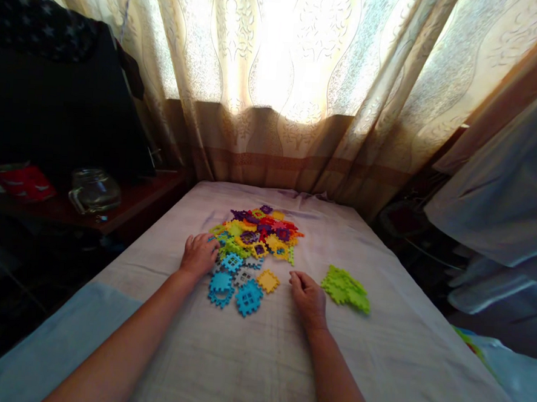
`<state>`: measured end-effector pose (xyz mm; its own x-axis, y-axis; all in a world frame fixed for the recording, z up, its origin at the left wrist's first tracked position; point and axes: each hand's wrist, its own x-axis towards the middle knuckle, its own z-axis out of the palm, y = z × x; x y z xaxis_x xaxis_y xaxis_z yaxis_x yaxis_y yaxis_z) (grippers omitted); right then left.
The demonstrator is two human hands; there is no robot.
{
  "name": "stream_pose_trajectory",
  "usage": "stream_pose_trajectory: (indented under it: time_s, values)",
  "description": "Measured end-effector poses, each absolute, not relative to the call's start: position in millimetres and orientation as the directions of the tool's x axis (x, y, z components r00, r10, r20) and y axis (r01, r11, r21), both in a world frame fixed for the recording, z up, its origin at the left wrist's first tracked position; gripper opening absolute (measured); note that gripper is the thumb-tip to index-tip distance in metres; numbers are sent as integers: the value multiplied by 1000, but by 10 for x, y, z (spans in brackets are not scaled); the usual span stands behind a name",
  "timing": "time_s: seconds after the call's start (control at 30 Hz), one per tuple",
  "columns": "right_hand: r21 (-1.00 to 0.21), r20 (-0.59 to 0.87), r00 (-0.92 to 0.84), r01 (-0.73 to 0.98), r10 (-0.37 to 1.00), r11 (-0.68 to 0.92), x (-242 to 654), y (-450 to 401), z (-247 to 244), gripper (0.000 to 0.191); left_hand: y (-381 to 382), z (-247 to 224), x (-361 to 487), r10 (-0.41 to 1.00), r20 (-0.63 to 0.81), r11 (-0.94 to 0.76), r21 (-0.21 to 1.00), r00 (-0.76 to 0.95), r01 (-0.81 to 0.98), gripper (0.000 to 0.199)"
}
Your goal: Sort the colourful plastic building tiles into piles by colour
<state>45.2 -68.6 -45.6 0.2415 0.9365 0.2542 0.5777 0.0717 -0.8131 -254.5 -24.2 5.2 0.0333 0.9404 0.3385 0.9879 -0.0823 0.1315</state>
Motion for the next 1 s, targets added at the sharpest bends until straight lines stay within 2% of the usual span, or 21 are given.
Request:
stream_pose_trajectory:
  time_s: [0.23,0.43,0.6,0.7,0.83,1.0]
  values:
    - [-793,300,221,599,928,113,442,-693,-477,38,-395,118,-2561,960,277,-69,127,32,989,14]
    - [-837,329,215,518,920,179,401,-806,-399,38,-633,197,-2598,939,343,-77,139,25,987,13]
    - [-886,303,99,395,948,242,184,-1018,-257,35,-973,67,-2203,788,555,-371,81,267,925,14]
    - [-928,269,71,285,960,239,61,-1069,-219,43,-1093,-36,-1810,717,565,-510,26,408,860,20]
    - [-965,227,85,157,970,211,78,-1017,-296,42,-1090,-143,-1498,695,531,-585,26,485,811,25]
    - [-987,156,170,49,973,150,181,-928,-409,39,-993,-329,-1575,724,531,-582,126,441,803,38]
